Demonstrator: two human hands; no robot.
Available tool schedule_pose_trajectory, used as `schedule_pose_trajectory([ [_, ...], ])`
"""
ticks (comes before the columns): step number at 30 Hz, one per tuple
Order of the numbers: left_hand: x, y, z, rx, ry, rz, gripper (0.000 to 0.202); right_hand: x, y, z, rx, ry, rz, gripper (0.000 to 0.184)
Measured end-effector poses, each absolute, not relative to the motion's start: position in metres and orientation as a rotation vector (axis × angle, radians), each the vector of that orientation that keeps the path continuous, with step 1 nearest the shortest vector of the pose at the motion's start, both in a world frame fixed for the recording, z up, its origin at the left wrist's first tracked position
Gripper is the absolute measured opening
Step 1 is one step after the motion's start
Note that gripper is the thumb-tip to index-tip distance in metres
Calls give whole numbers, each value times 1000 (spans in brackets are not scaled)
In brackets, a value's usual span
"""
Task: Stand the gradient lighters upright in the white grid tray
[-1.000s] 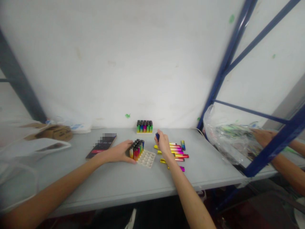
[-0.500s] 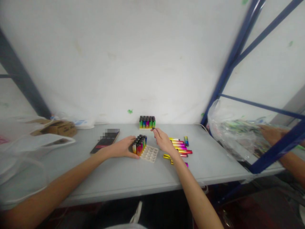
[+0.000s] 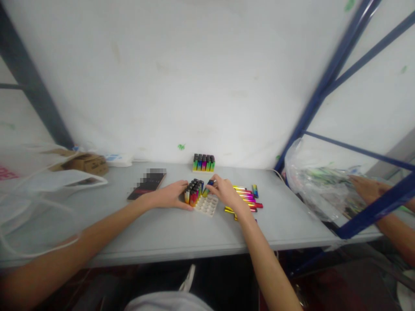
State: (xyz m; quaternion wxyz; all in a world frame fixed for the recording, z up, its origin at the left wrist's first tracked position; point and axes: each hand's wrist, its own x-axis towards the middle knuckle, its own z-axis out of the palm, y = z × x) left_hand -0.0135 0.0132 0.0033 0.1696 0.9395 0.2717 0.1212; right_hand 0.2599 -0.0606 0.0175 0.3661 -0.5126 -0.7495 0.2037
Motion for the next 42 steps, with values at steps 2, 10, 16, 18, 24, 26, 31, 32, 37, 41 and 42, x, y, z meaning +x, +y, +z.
schedule_pose_trajectory([
  [2,-14,13,3,2672,773,333,79,261,-62,19,-1312,-1971,454,31],
  [10,-14,10,6,2675,792,342,80,250,-66,18,-1388,-1973,279,24],
  [16,-15,10,7,2649,801,344,80,240,-60,17,-1347,-1979,307,13],
  [18,-15,9,7,2659,809,332,79,241,-58,17,-1366,-1979,310,15],
  [24,-14,-6,16,2806,1053,248,100,249,-61,18,-1314,-2015,338,22],
  [26,-17,-11,21,2820,1238,257,120,250,-61,18,-1310,-2023,331,20],
  [31,-27,-14,32,2551,1485,6,147,249,-61,20,-1368,-2053,352,17],
  [32,-29,-15,34,2524,1500,-28,147,249,-61,21,-1382,-2059,350,17],
  [37,-27,-26,45,2519,1552,-127,135,250,-62,24,-1387,-2115,350,17],
  [41,-26,-31,46,2526,1552,-133,130,250,-61,24,-1418,-2121,321,17],
  [42,-26,-30,44,2540,1543,-113,130,251,-61,23,-1424,-2122,312,17],
])
